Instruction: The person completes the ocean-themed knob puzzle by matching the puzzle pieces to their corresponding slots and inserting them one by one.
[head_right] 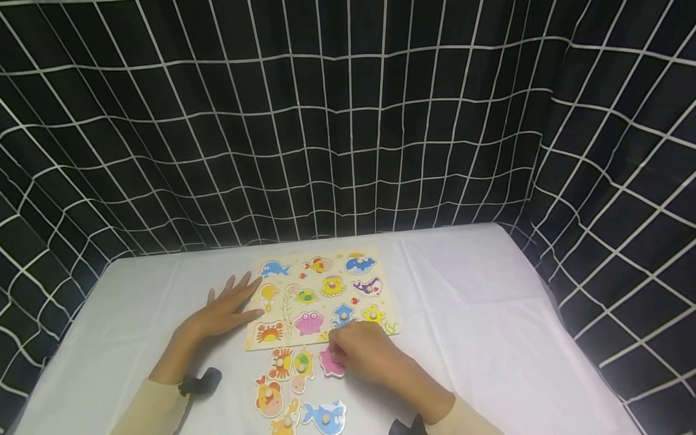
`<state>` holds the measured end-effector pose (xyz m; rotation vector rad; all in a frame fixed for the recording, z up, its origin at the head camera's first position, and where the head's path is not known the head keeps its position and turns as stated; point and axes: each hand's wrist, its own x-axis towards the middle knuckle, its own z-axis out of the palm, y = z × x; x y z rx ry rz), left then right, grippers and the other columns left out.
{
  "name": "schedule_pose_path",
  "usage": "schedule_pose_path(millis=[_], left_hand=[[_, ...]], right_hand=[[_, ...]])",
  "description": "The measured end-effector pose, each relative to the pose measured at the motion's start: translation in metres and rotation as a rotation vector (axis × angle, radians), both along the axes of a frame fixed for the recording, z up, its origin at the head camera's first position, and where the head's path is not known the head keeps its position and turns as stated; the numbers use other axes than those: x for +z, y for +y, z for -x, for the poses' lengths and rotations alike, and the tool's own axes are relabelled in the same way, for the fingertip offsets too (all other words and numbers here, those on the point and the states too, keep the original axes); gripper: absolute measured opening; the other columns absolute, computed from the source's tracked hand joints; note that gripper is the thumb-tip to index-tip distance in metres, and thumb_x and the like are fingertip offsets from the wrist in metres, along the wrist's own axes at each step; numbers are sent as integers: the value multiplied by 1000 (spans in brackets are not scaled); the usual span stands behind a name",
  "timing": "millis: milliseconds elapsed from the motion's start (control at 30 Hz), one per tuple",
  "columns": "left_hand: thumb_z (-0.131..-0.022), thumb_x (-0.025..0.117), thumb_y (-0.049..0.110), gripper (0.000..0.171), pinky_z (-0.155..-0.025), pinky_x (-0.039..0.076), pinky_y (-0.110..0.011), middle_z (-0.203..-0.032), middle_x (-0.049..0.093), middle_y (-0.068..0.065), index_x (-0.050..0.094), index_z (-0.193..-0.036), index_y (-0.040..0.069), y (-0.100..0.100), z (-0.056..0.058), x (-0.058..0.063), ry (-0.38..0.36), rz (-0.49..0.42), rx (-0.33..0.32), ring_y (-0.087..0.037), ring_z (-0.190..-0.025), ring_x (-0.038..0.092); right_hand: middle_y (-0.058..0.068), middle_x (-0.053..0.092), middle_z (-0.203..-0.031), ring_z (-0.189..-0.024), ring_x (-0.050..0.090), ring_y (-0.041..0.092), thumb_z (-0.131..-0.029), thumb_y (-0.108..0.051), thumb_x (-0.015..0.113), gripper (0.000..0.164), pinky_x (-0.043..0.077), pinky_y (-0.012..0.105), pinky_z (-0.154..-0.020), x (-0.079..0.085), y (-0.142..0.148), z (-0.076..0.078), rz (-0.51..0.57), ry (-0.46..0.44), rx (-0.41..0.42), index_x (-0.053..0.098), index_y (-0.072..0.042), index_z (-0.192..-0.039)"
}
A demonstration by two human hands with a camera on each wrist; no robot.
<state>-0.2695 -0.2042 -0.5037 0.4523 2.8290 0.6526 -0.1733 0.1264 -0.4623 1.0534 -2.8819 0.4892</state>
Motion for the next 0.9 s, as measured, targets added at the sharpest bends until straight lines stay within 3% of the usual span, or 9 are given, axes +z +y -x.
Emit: schedule_pose_path(millis=[200, 467, 900], left_hand=[[-96, 60, 56, 81, -113, -7, -74, -169, 13, -14, 29, -162, 20, 0, 0, 0, -1, -1, 3, -45, -154, 0], [-95, 60, 56, 82, -113, -6, -75, -169, 13, -14, 29, -161, 19, 0, 0, 1, 0, 4, 4, -45, -154, 0], [-96, 60, 56, 82, -114, -7, -74, -169, 12, -13, 29, -162, 20, 1, -1, 1, -10, -1, 7, -44, -154, -1]], right_hand=[[-21, 48, -63, -61, 46, 2, -85, -8, 72, 22, 41, 23, -58, 2, 3, 1, 13, -26, 59, 63, -25, -74], [-17, 61, -71, -65, 52, 2, -82, -20, 83, 14, 47, 27, -62, -2, 3, 3, -1, -41, -14, 69, -22, -79], [-20, 54, -65, -61, 47, 2, -85, -17, 79, 17, 42, 24, -59, -2, 4, 5, -1, -44, -18, 68, -25, -74]])
